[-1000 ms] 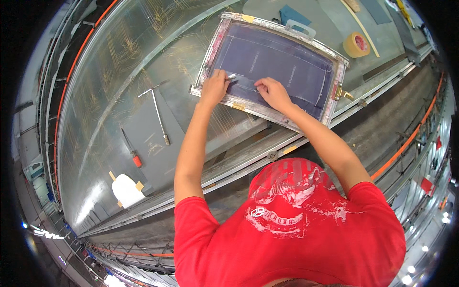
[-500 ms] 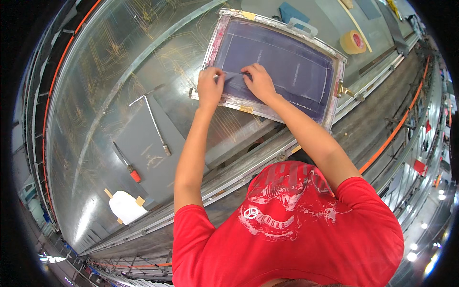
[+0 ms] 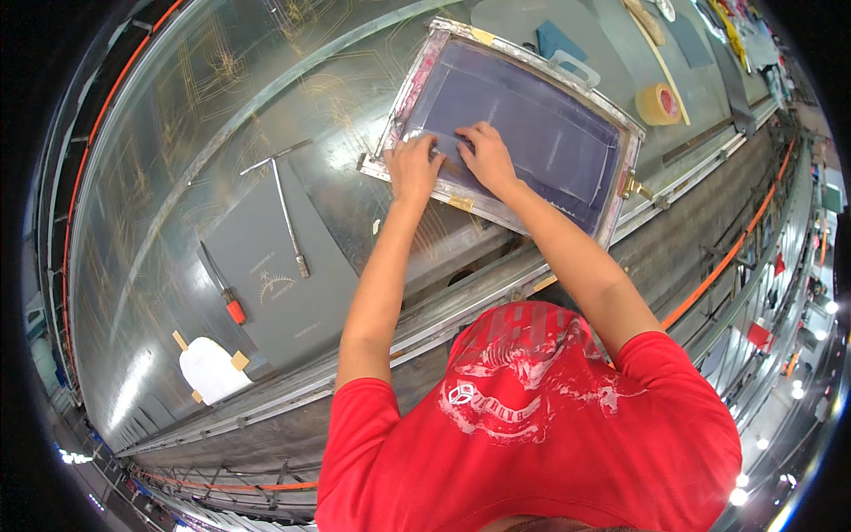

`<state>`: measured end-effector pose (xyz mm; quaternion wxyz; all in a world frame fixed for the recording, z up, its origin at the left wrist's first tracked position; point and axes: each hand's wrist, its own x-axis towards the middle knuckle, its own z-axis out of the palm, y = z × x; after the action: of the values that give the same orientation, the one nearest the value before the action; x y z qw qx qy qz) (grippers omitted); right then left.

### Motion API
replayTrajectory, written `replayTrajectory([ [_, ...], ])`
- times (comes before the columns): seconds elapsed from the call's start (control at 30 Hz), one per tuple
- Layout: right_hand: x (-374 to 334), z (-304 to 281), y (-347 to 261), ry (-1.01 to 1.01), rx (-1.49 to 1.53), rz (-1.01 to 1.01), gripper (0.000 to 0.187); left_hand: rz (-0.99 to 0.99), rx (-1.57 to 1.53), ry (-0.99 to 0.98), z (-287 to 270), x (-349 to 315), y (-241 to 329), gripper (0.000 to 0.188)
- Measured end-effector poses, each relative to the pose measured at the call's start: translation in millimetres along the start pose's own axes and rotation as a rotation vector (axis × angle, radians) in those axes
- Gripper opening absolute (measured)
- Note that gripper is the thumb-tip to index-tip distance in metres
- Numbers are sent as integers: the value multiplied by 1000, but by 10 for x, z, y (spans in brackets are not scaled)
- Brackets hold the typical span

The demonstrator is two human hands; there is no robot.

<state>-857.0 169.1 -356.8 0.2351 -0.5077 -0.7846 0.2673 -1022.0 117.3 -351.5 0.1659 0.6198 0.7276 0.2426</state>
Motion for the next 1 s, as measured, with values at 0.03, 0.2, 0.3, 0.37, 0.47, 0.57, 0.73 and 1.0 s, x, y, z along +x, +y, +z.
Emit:
replayTrajectory([
  [0.03, 9, 26, -2, 17, -18, -29, 27, 14, 38, 8, -26, -20, 6, 23],
  [0.2, 64, 158, 3, 52, -90, -120, 24, 141, 233, 100, 81, -297, 86, 32],
  [0.3, 93, 175, 45, 38, -23, -103, 21, 138, 299, 66, 149, -436, 244, 41],
  [0.37, 127, 176, 55, 2, 13, -77, 19, 123, 297, 52, 169, -467, 308, 47],
  [0.47, 195, 157, 63, -41, 36, -88, 14, 104, 310, -31, 204, -488, 293, 54],
  [0.57, 248, 180, 138, -41, -8, -189, 10, 84, 346, -55, 228, -535, 269, 63],
  [0.73, 232, 247, 185, 15, -83, -297, 7, 84, 316, -17, 338, -600, 190, 68],
  [1.0, 232, 328, 276, -3, -174, -275, 13, 85, 337, -93, 293, -524, 173, 68],
])
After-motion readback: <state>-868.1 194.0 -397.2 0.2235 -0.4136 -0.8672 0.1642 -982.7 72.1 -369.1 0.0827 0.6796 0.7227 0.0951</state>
